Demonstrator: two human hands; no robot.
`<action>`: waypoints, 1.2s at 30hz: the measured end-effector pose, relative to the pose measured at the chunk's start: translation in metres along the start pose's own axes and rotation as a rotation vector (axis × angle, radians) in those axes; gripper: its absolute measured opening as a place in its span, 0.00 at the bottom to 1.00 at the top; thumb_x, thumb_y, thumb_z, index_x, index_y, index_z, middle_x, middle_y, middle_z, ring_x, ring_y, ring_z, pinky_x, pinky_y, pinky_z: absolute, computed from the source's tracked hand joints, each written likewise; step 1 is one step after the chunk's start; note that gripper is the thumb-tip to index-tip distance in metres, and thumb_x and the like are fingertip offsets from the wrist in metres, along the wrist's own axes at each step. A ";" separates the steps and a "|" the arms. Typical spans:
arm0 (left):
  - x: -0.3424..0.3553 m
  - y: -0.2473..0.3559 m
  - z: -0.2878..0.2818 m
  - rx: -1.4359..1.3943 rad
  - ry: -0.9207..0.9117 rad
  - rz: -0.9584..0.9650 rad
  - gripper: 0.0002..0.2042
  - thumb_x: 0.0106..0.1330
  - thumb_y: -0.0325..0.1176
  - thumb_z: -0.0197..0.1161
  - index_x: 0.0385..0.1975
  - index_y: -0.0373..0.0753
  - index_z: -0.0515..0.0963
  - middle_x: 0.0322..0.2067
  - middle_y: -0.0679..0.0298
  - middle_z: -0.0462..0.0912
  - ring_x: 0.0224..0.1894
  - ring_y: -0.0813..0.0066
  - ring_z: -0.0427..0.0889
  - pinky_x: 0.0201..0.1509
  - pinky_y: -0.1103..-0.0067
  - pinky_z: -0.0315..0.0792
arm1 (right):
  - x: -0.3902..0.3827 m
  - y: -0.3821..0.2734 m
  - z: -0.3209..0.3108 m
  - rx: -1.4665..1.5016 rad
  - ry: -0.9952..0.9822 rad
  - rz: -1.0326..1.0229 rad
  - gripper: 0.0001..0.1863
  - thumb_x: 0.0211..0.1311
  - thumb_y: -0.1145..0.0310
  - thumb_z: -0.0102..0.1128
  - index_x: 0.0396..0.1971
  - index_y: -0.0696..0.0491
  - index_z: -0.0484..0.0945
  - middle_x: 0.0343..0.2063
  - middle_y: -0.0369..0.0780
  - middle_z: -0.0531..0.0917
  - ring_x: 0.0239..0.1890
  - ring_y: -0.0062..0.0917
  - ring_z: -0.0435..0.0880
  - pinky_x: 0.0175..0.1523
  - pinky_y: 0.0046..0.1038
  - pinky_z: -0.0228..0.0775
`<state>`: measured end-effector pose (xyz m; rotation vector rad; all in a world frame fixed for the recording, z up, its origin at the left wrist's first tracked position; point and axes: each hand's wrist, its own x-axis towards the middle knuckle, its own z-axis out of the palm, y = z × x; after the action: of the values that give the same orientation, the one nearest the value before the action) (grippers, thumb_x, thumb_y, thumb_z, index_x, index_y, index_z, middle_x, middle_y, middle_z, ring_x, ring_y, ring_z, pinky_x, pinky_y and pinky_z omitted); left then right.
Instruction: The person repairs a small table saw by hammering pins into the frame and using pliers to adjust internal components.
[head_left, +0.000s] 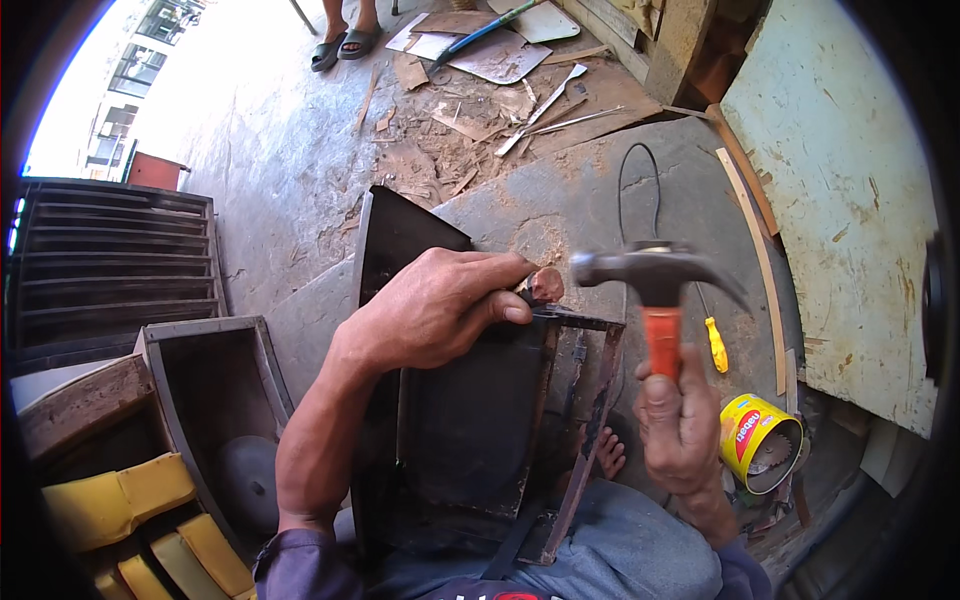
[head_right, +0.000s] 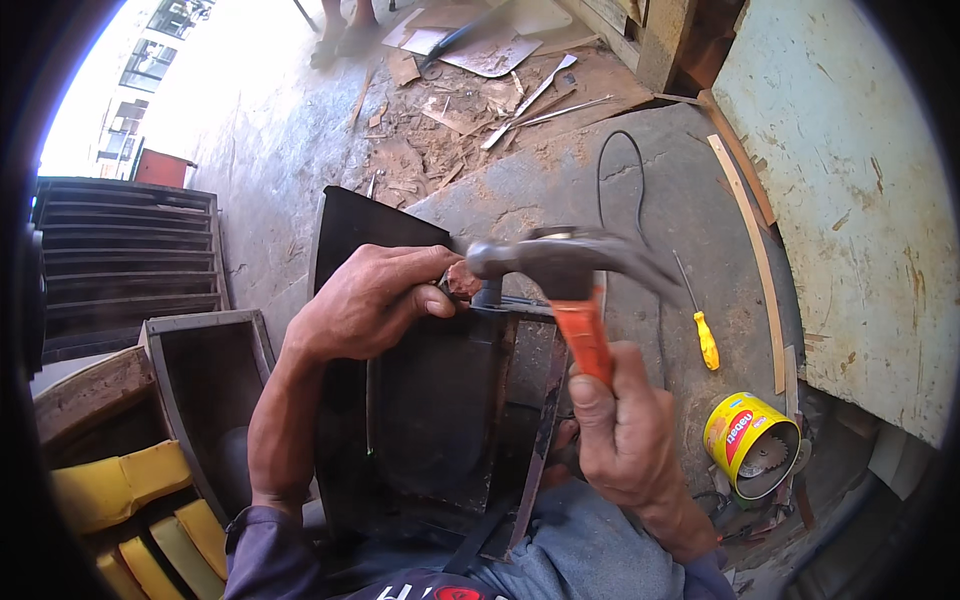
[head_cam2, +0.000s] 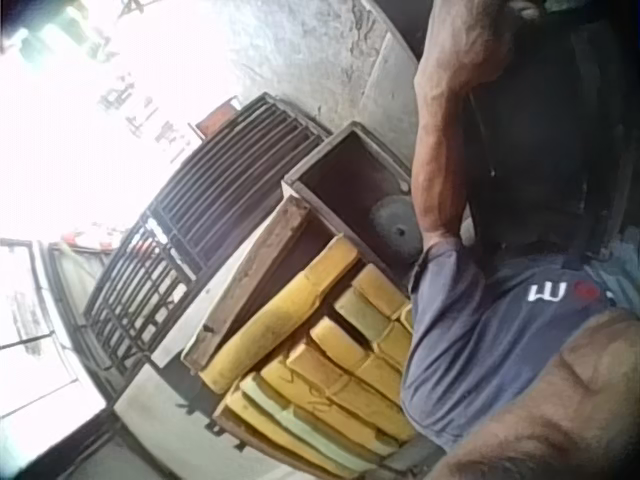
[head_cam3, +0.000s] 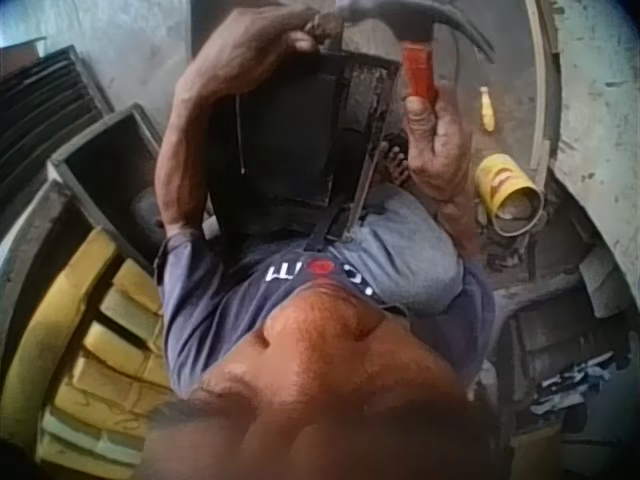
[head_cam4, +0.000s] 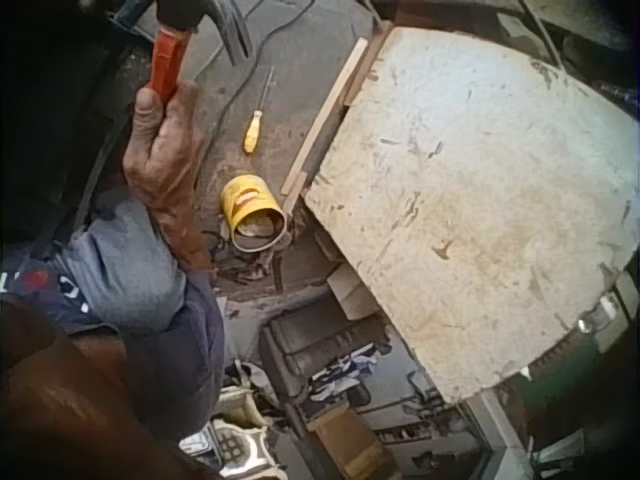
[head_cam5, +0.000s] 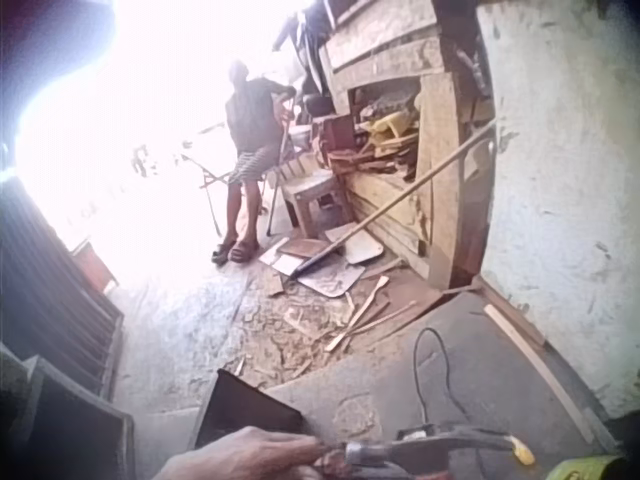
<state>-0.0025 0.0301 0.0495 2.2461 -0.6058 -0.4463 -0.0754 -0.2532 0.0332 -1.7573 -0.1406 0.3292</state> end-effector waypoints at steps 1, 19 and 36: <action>0.000 0.001 -0.001 0.003 0.002 -0.003 0.11 0.67 0.34 0.62 0.44 0.36 0.79 0.34 0.55 0.84 0.38 0.51 0.85 0.42 0.66 0.77 | 0.002 0.002 0.001 0.003 -0.002 -0.003 0.17 0.78 0.54 0.49 0.43 0.56 0.72 0.17 0.29 0.72 0.16 0.10 0.70 0.22 0.16 0.58; -0.008 -0.008 0.000 0.024 0.061 0.029 0.11 0.68 0.36 0.62 0.43 0.34 0.78 0.32 0.54 0.83 0.37 0.52 0.84 0.42 0.67 0.76 | -0.006 -0.021 -0.012 0.409 0.363 -0.225 0.25 0.77 0.44 0.43 0.45 0.56 0.64 0.12 0.31 0.61 0.10 0.11 0.56 0.13 0.18 0.52; -0.007 -0.003 0.002 0.021 0.094 0.044 0.09 0.64 0.31 0.63 0.40 0.35 0.80 0.33 0.57 0.83 0.37 0.54 0.85 0.43 0.70 0.77 | -0.013 -0.002 -0.010 0.341 0.167 -0.008 0.23 0.78 0.49 0.46 0.45 0.57 0.67 0.14 0.28 0.63 0.13 0.07 0.57 0.17 0.14 0.48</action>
<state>-0.0080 0.0349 0.0467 2.2555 -0.6126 -0.3119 -0.0849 -0.2659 0.0392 -1.4377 0.0288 0.1861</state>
